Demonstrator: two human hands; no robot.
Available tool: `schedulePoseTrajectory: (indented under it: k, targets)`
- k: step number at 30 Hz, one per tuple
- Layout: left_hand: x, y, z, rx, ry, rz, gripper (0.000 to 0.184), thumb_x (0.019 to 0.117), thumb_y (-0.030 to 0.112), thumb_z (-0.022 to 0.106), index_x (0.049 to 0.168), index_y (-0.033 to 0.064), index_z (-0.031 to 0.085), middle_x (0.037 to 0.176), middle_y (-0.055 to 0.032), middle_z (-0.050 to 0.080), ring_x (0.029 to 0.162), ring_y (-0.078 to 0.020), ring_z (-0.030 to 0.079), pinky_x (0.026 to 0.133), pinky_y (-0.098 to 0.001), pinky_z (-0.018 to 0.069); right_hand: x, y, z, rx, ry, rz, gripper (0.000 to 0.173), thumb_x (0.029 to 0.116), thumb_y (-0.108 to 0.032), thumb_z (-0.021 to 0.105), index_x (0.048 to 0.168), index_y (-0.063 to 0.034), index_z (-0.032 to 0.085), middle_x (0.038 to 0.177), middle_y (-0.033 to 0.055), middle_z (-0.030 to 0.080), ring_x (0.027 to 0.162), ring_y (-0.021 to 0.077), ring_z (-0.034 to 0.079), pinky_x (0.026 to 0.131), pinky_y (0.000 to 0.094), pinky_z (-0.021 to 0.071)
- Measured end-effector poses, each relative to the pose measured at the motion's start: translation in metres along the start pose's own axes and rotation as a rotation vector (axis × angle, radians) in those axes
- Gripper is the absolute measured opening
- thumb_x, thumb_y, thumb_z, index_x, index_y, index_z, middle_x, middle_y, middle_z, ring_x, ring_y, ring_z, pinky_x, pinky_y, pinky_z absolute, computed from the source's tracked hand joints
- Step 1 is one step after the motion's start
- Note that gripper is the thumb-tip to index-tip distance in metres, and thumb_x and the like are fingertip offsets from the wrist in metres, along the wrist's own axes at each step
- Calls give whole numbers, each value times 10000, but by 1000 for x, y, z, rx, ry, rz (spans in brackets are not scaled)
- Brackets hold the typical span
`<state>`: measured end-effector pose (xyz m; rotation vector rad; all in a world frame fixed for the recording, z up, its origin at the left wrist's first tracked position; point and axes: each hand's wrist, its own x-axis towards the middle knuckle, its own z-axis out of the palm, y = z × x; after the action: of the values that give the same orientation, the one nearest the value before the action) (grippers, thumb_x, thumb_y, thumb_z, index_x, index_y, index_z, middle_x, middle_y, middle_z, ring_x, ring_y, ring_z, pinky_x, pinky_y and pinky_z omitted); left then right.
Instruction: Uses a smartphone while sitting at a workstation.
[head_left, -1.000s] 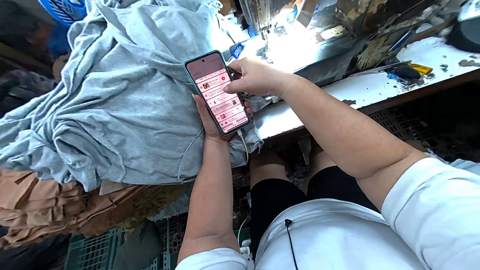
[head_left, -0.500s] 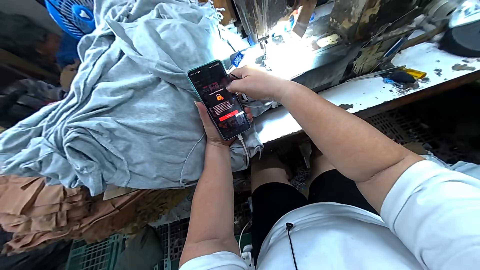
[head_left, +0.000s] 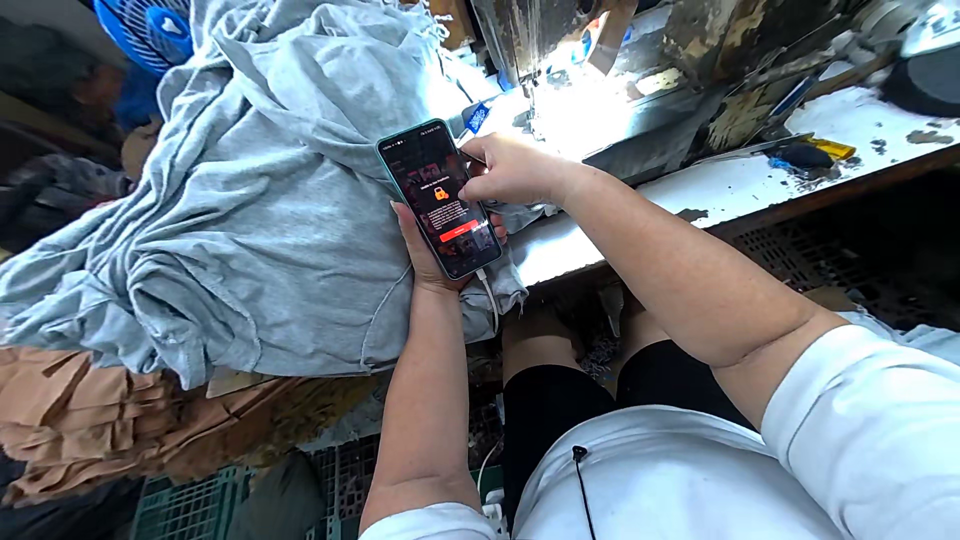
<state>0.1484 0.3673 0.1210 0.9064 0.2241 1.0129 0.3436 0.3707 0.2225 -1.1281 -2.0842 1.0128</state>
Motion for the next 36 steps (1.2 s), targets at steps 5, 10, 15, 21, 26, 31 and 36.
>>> schedulePoseTrajectory:
  k: [5,10,15,21,26,31,36]
  targets:
    - [-1,1,2,6,-3,2,917,658,887,641,1241,179,677,1046,-144,740,945,-310,731,823,-499,611,0,-1,1,20,-5,18,333,965,-181,633,1255,-19,631,1005,103,689,828,166,668,762,397,552]
    - [0,-1,-5,51,46,79,903,674,868,657,1264,185,655,1068,-126,731,940,-295,723,799,-499,611,2,1,4,23,-4,26,365,940,-206,672,1250,-20,621,1000,104,686,839,172,666,767,406,550]
    - [-1,-1,-1,84,66,134,815,706,833,668,1241,219,673,1092,-70,741,989,-231,724,829,-462,614,3,5,13,16,12,-18,632,848,-204,828,1378,-5,547,1196,164,682,1069,233,683,947,435,550]
    - [-1,-1,-1,131,59,203,748,748,814,650,1221,235,682,1072,-24,748,978,-170,724,828,-415,614,4,2,22,-209,58,-51,823,746,-267,913,1392,15,487,1216,197,642,1123,307,649,966,489,531]
    - [-2,-1,1,115,55,181,731,737,802,672,1206,242,699,1073,-24,754,984,-173,727,825,-419,617,3,1,18,-162,33,-53,777,782,-268,892,1391,12,499,1236,190,635,1145,290,634,993,484,510]
    - [-1,-1,-3,102,78,117,857,707,879,615,1258,224,657,1088,-84,737,979,-251,722,811,-488,611,4,3,9,45,-11,15,581,923,-296,771,1388,-25,551,1176,145,694,985,207,706,879,422,583]
    - [0,0,0,-7,10,43,898,663,860,671,1237,169,680,1057,-146,741,942,-313,734,812,-503,615,6,2,7,65,12,29,389,1003,-310,633,1274,-31,639,1095,127,707,966,205,689,874,454,547]
